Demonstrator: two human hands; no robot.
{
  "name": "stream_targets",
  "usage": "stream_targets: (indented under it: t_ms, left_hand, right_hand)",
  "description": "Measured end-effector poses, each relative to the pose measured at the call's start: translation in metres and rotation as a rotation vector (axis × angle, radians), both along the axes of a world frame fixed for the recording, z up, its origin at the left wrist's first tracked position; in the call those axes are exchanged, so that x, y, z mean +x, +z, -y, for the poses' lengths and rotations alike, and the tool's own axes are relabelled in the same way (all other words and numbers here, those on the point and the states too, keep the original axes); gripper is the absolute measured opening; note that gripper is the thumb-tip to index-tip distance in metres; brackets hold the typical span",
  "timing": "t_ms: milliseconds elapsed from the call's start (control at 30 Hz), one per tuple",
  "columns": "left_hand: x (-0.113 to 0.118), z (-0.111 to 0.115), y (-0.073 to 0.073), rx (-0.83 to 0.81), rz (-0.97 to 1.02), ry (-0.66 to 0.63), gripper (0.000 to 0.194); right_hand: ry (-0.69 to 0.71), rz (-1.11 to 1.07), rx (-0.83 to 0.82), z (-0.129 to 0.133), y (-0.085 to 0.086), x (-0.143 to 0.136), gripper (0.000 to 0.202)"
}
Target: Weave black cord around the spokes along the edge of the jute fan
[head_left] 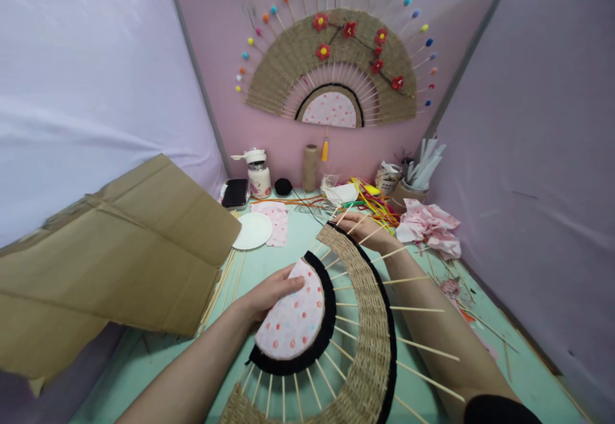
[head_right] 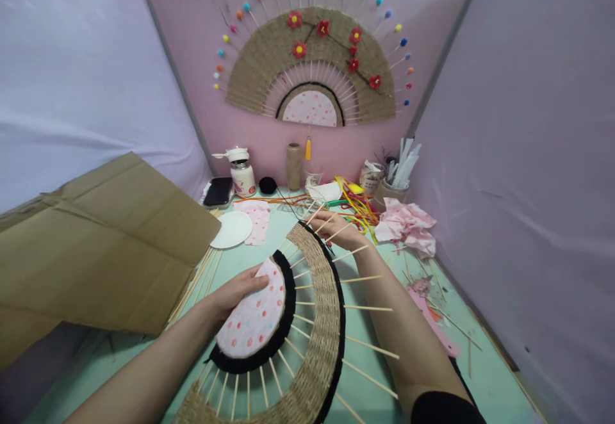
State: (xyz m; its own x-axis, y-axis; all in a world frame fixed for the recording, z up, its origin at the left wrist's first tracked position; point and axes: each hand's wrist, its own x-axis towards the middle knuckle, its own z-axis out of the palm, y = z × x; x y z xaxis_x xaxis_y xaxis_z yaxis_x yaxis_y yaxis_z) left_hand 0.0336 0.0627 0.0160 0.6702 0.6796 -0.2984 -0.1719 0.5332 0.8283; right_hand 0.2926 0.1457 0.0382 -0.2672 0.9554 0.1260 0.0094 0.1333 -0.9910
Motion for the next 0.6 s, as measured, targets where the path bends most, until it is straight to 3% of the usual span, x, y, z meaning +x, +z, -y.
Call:
stream_targets:
  t_ms: [100,267,600]
  left_hand:
    - [0.000,0.000,0.000,0.007,-0.005,-0.014,0.042]
    - [0.000,0.001,-0.003,-0.003,-0.001,-0.010,0.041]
    - [0.001,0.002,0.000,-0.056,-0.010,-0.005,0.041]
  right_hand:
    - [-0.063,0.001,-0.036,-0.002,-0.002,-0.004,0.026]
    - [-0.215,0.013,0.079,-0.003,-0.001,-0.015,0.024]
    - [-0.324,0.031,0.173,-0.002,-0.003,-0.026,0.021]
